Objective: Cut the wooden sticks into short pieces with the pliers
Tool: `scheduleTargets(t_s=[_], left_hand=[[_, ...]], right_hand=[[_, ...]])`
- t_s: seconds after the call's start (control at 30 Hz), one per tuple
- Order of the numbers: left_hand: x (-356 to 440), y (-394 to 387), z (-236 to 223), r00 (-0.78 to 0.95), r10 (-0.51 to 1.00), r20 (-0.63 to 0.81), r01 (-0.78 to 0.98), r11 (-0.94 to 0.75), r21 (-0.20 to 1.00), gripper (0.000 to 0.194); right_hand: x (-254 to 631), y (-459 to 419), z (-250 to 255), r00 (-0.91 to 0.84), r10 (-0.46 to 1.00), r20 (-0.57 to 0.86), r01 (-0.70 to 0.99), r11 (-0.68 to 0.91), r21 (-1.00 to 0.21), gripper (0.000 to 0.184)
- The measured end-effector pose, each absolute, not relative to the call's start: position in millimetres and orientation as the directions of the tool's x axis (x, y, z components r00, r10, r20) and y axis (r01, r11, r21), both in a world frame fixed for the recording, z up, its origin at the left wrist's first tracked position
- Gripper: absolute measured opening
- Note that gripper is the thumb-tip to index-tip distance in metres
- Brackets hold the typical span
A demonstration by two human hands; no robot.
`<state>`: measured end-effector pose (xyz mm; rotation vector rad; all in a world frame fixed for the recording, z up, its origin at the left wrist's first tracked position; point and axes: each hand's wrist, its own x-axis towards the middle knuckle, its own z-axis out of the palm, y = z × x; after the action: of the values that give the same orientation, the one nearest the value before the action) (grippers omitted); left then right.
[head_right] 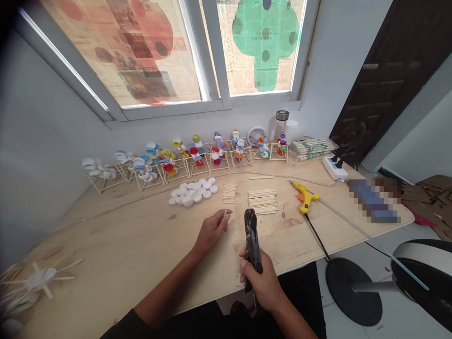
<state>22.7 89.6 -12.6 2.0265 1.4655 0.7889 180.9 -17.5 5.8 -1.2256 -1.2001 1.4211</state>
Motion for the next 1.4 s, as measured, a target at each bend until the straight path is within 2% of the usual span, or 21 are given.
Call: scheduleTargets(t_s=[0.17,0.3,0.43,0.73,1.03,1.4], left_hand=[[56.8,93.7,-11.8,0.441,0.891,0.105,0.819,-0.448,0.358,0.027],[78.0,100.6,-13.1,0.512,0.856,0.064,0.814,-0.508,0.28,0.023],[87.5,105.6,-14.4,0.563,0.826,0.02,0.804,-0.553,0.219,0.017],[91.3,106.2,-5.9,0.595,0.801,-0.065,0.799,-0.581,0.156,0.017],[91.9,106.2,4.8,0.551,0.821,-0.146,0.832,-0.53,0.164,0.017],[22.9,78.5,8.7,0.428,0.867,-0.254,0.902,-0.392,0.18,0.023]], right_hand=[[182.9,-20.0,4.5,-0.049,0.991,-0.121,-0.111,-0.126,-0.986,0.033],[184.9,-20.2,1.5,-0.011,0.996,-0.092,-0.202,-0.093,-0.975,0.029],[185.8,-19.4,0.8,-0.012,0.995,-0.098,-0.226,-0.098,-0.969,0.028],[185.8,-19.9,-1.0,-0.008,0.995,-0.099,-0.242,-0.098,-0.965,0.026],[185.5,-20.1,-6.4,-0.017,0.996,-0.086,-0.274,-0.087,-0.958,0.022],[184.8,-19.9,-6.8,-0.017,0.995,-0.099,-0.255,-0.1,-0.962,0.023]])
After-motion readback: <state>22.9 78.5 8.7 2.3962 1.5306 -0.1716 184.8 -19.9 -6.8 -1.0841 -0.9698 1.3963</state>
